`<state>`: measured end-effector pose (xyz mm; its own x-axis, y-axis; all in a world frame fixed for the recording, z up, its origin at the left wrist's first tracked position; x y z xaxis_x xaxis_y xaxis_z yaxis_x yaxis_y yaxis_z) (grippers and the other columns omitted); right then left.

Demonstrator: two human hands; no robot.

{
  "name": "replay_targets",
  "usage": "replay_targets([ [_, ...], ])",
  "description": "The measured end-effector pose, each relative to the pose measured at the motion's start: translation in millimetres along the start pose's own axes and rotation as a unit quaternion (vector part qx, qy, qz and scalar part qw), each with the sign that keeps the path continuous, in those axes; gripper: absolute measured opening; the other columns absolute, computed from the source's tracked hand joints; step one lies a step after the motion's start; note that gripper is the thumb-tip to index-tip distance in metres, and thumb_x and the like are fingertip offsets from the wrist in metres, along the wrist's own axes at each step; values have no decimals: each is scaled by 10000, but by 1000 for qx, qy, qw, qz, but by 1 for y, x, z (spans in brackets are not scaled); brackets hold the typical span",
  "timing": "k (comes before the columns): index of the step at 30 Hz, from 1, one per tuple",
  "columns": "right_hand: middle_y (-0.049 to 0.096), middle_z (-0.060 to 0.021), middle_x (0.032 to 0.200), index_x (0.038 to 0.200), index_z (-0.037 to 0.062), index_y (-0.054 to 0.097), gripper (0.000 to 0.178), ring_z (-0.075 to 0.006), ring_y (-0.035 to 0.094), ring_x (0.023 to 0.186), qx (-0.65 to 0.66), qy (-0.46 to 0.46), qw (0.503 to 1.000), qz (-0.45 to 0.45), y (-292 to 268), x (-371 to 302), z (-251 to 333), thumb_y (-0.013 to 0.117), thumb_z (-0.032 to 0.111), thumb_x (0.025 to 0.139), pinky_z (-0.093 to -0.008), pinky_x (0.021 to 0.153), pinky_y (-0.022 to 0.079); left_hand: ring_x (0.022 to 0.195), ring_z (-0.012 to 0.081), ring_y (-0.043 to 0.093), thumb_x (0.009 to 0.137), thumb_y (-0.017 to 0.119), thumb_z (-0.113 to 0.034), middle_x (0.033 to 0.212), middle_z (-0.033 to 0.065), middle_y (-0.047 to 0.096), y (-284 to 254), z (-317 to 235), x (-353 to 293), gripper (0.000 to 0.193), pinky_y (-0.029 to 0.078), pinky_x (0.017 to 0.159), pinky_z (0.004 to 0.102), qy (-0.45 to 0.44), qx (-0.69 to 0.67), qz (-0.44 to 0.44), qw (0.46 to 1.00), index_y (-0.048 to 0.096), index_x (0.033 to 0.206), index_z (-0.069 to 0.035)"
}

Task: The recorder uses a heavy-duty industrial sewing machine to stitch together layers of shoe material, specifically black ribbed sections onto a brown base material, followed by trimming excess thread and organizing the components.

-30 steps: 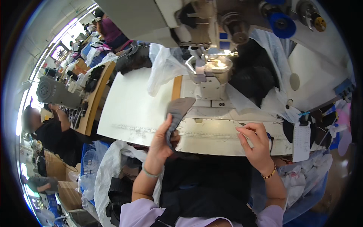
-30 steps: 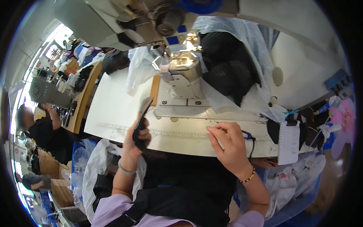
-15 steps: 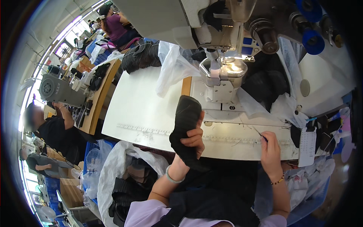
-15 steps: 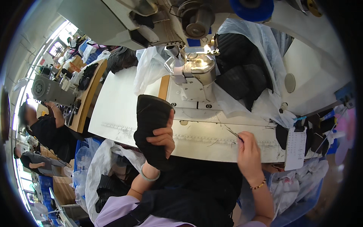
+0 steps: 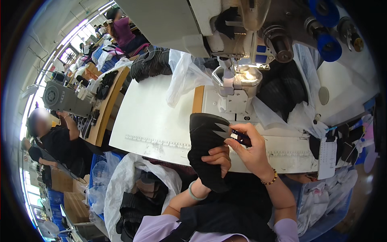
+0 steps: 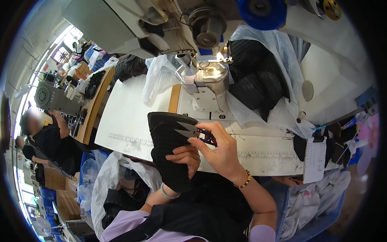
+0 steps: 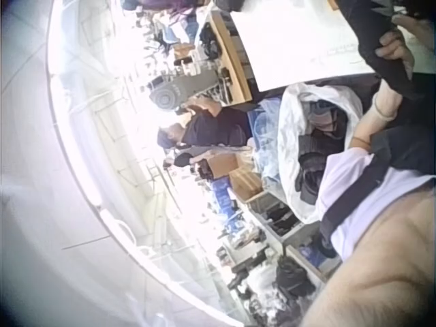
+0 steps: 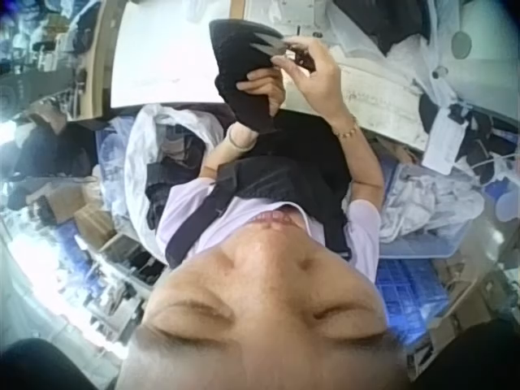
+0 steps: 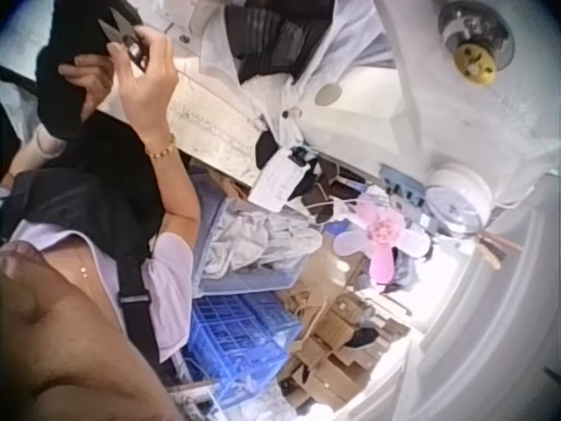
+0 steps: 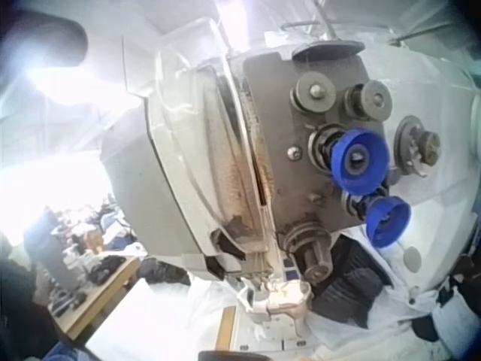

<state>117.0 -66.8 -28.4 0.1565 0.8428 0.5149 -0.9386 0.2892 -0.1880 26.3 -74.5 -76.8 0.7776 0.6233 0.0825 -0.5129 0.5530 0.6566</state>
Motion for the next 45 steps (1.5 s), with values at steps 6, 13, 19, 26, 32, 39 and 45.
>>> replay_targets([
  [6, 610, -43, 972, 1091, 19, 572, 300, -80, 569, 847, 126, 59, 989, 44, 21, 3, -6, 729, 78, 843, -228, 754, 473, 466, 105, 542, 943, 472, -52, 698, 75, 501, -4, 3, 3, 125, 402, 428, 164, -10, -24, -16, 1000, 512, 880, 47],
  [13, 629, -47, 882, 1043, 4, 556, 221, -65, 599, 803, 304, 144, 942, -2, 30, 3, -14, 692, 64, 879, -220, 659, 521, 477, 131, 596, 920, 492, -53, 635, 70, 506, -11, -4, 5, 153, 423, 449, 179, -13, -12, -22, 1000, 563, 931, 82],
  [19, 625, -43, 884, 1001, 37, 590, 178, -66, 561, 773, 187, 136, 972, -51, -27, -10, -21, 700, 106, 879, -233, 670, 458, 512, 85, 533, 982, 461, -119, 726, 16, 465, 33, -49, -14, 563, 445, 523, 206, 51, 238, 50, 969, 236, 1493, -51],
  [26, 588, -112, 980, 974, 28, 622, 286, -256, 561, 882, -350, 130, 928, 10, -114, -54, -47, 773, 144, 761, -332, 796, 454, 1064, 218, 623, 958, 549, -189, 1226, 107, 613, 194, -192, -132, 322, 505, 941, 381, 521, 652, -107, 540, 561, 1218, 2],
  [32, 553, -152, 1063, 1109, 14, 602, 336, -310, 535, 967, -423, -87, 892, -132, -126, -16, 6, 716, 28, 794, -389, 839, 447, 677, 149, 638, 872, 648, -110, 815, 74, 635, 206, -214, -122, 243, 535, 533, 259, 502, 752, -259, 341, 575, 1061, 23],
  [39, 619, -99, 848, 1383, 223, 489, 480, -253, 625, 689, -553, 77, 828, -43, -92, 46, -8, 613, 308, 927, -352, 586, 463, 618, 153, 643, 861, 629, -75, 843, 124, 649, 215, -220, -126, 211, 532, 463, 245, 529, 757, -260, 284, 582, 1003, 74],
  [45, 610, -20, 907, 1293, 105, 532, 389, -132, 574, 769, -222, 115, 959, -131, -107, 51, -47, 639, 152, 922, -253, 702, 442, 542, 164, 616, 861, 680, -154, 710, 121, 605, 218, -223, -138, 250, 534, 440, 253, 465, 787, -331, 234, 581, 819, 72],
])
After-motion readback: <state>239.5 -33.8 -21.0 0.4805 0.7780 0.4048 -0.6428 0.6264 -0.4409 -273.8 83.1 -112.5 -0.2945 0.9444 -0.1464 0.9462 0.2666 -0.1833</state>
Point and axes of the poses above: each hand's wrist, its own x-axis towards the middle knuckle, its own y-axis out of the palm, z = x × y, the point moved 8 cm from there along x, towards the middle knuckle
